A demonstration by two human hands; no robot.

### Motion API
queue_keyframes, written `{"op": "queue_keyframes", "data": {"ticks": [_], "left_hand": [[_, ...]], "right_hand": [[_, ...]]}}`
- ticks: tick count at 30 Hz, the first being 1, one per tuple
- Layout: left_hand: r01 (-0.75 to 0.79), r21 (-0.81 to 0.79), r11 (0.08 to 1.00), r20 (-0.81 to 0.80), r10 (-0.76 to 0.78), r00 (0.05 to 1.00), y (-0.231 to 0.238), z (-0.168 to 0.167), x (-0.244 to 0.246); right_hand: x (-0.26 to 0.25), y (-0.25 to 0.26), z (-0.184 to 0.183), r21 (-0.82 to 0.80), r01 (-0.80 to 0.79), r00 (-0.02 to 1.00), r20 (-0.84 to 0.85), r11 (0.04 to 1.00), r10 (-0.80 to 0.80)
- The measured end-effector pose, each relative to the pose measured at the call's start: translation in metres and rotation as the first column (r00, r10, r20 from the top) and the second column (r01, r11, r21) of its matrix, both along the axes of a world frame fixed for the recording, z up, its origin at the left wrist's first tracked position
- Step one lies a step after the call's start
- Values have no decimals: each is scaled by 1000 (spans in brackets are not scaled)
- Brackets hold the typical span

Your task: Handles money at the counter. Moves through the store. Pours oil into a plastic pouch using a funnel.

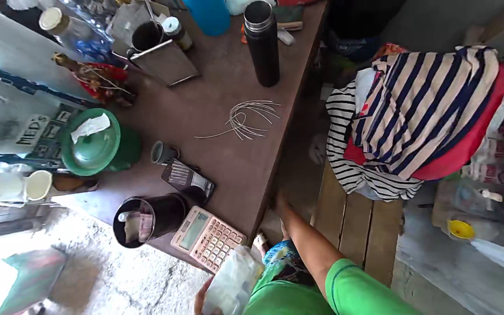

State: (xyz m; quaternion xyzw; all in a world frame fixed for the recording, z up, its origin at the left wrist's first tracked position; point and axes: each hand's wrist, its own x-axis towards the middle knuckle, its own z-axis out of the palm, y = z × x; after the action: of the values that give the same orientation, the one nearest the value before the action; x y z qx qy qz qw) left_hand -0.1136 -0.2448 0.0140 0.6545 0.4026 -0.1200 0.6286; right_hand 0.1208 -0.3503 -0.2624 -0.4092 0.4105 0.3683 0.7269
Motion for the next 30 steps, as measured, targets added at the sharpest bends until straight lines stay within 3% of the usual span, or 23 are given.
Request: {"op": "queue_keyframes", "data": {"ticks": [4,8,10,14,17,20,22,25,30], "left_hand": [[317,131,939,67,-327,943,-2,-9,22],[532,80,843,84,-537,839,-7,-36,58],[537,10,844,103,-535,839,-17,-49,78],[407,-173,897,186,-376,908,-42,-83,111],[402,-174,899,111,-388,915,-59,-103,132],[559,-153,815,-194,-579,792,-68,-111,155],[652,-134,746,-291,-658,694,-70,-111,161],[760,-64,646,-253,-748,614,-61,-106,155],[842,48,538,-37,-841,540,-44,-99,142]], "right_hand": [[-7,-38,-10,-59,-84,996,-41,995,81],[-18,-91,3,-159,-52,998,-36,986,47],[-25,-115,9,-169,-42,999,6,985,43],[-32,-149,8,-182,-28,998,43,983,36],[-30,-154,7,-232,-73,997,-5,970,74],[-22,-147,23,-326,-89,996,-44,941,79],[-14,-141,40,-396,-59,997,17,916,72],[-6,-129,66,-416,40,993,116,908,9],[-1,-116,86,-453,70,992,129,889,-12]]}}
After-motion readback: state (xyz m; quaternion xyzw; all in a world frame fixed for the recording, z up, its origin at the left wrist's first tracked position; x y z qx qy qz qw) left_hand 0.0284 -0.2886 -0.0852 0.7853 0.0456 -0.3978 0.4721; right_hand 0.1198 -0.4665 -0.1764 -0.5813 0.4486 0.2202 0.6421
